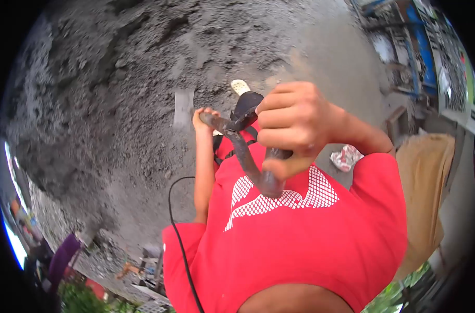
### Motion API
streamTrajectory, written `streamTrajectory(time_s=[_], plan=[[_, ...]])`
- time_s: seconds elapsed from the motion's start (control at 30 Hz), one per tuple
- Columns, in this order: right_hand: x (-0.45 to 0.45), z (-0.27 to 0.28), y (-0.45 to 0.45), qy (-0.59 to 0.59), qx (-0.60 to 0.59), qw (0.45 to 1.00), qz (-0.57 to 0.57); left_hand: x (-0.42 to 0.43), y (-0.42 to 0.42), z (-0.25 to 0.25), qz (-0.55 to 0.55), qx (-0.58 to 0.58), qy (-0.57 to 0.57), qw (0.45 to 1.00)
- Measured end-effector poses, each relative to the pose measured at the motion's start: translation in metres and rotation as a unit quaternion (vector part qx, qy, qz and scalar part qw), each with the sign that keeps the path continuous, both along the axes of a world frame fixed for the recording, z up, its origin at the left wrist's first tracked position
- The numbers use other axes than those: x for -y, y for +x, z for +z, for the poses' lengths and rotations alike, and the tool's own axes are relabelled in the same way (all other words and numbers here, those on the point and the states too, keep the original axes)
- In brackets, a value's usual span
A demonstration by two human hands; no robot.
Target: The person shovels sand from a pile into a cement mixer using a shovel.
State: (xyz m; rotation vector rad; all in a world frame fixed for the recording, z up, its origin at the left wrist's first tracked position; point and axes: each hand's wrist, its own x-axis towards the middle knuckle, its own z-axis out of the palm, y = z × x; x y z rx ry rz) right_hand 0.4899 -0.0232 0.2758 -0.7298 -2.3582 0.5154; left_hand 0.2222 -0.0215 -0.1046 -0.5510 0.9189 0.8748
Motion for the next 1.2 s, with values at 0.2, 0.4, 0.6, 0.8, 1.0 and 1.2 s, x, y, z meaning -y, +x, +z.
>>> streamTrajectory(time_s=[0.2,0.4,0.6,0.8,1.0,1.2], plan=[[0.034,0.035,-0.004,0.095,0.032,0.967,-0.233,-0.129,0.114,0.041,-0.245,0.133,-0.004,0.96],[-0.008,-0.015,-0.039,0.178,-0.06,0.888,-0.419,-0.151,0.139,0.146,-0.268,-0.068,0.164,0.947],[-0.116,-0.165,-0.054,0.227,-0.156,0.823,-0.496,-0.132,0.05,0.139,-0.165,-0.245,0.147,0.944],[-0.08,-0.166,-0.106,0.117,-0.027,0.945,-0.306,-0.105,0.015,0.136,-0.105,-0.238,0.28,0.924],[-0.037,-0.197,-0.164,-0.137,0.084,0.97,-0.182,-0.057,-0.045,0.105,-0.057,-0.013,0.286,0.956],[-0.004,-0.149,-0.212,-0.158,0.124,0.977,-0.074,-0.015,-0.075,0.065,-0.047,0.137,0.223,0.964]])
